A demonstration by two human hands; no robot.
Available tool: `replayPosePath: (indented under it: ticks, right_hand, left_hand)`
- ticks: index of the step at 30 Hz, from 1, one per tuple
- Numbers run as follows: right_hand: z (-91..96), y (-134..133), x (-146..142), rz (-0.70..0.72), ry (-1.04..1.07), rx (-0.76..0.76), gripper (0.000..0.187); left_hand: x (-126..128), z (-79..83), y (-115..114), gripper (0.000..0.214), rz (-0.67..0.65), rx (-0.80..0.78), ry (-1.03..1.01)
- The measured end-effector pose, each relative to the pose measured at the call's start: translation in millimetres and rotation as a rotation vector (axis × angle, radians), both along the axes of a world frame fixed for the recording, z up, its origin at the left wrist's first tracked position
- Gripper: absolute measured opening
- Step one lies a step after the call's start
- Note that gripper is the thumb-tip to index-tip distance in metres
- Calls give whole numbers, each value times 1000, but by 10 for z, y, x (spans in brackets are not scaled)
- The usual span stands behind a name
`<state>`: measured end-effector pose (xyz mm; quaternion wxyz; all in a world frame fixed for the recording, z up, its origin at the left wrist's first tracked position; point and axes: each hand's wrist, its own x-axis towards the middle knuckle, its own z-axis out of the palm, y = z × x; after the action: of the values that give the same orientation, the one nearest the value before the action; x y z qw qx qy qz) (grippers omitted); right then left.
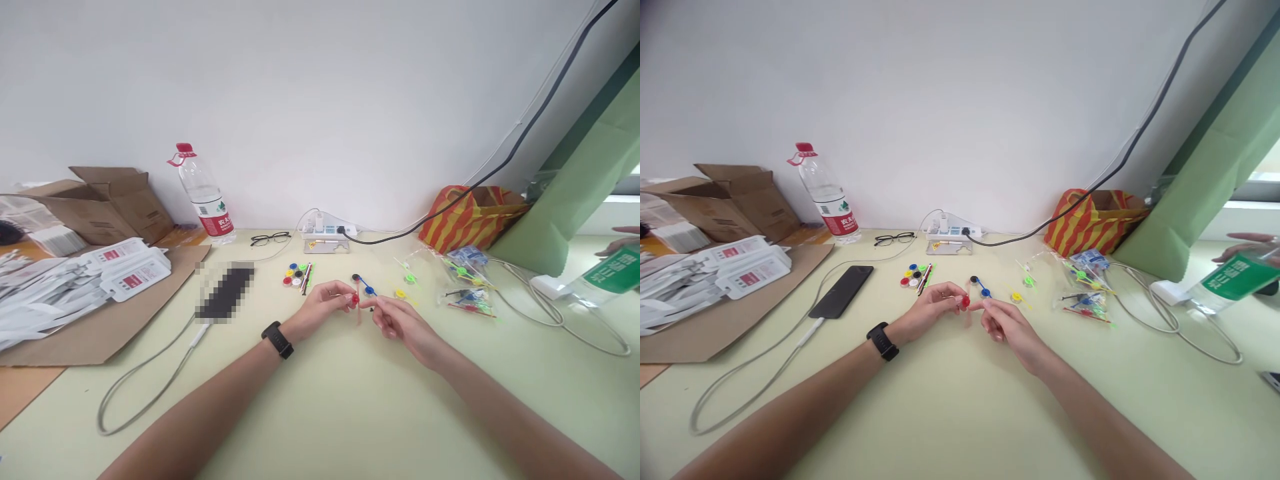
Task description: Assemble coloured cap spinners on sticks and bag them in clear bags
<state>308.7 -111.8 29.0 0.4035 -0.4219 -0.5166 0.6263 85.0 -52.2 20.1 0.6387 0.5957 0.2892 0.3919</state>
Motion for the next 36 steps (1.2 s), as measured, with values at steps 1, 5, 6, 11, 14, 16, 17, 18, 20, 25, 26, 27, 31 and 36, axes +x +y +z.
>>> replayPosePath:
  ticks: [1, 5, 6, 11, 14, 16, 17, 18, 20, 25, 26, 27, 31, 36]
  right_hand:
    - [-6, -3, -2, 5, -4, -1, 49]
    - [-40, -8, -10, 26, -36, 11, 53]
    - [-47, -7, -11, 31, -45, 16, 53]
    - [-18, -2, -5, 3, -86, 66, 51]
    - [28, -8, -4, -91, -116, 173, 47]
    - [42, -16, -14, -151, -106, 220, 54]
    - [41, -21, -23, -172, -94, 229, 61]
    - [34, -27, -33, -186, -84, 234, 67]
    - [11, -38, -47, -209, -86, 249, 65]
    - [-13, -57, -7, 159, -151, 115, 64]
    - [-9, -58, 7, 255, -146, 98, 71]
    - [-6, -58, 17, 308, -133, 102, 73]
    - [-21, -38, 26, 179, -72, 131, 62]
    - [-48, -13, 13, 74, -69, 82, 46]
  left_hand:
    - [1, 3, -1, 26, -1, -12, -5]
    - [-5, 7, -2, 27, -42, -25, -37]
    - [-8, 6, -2, 27, -53, -20, -41]
    - [-14, -8, 4, 28, -56, -7, -32]
    - [-7, -18, 3, 28, -44, -3, -22]
    - [-4, -22, -1, 28, -33, -2, -14]
    - [-4, -23, -4, 28, -26, -3, -10]
    - [-4, -22, -6, 28, -22, -6, -6]
    - [-7, -20, -8, 28, -20, -13, -2]
    - [-12, -24, 14, 30, 7, 5, 2]
    - [-12, -28, 21, 30, 15, 13, 3]
    - [-12, -31, 27, 30, 18, 20, 3]
    - [-9, -29, 34, 28, 16, 32, 1]
    - [-5, -4, 22, 27, 16, 35, 7]
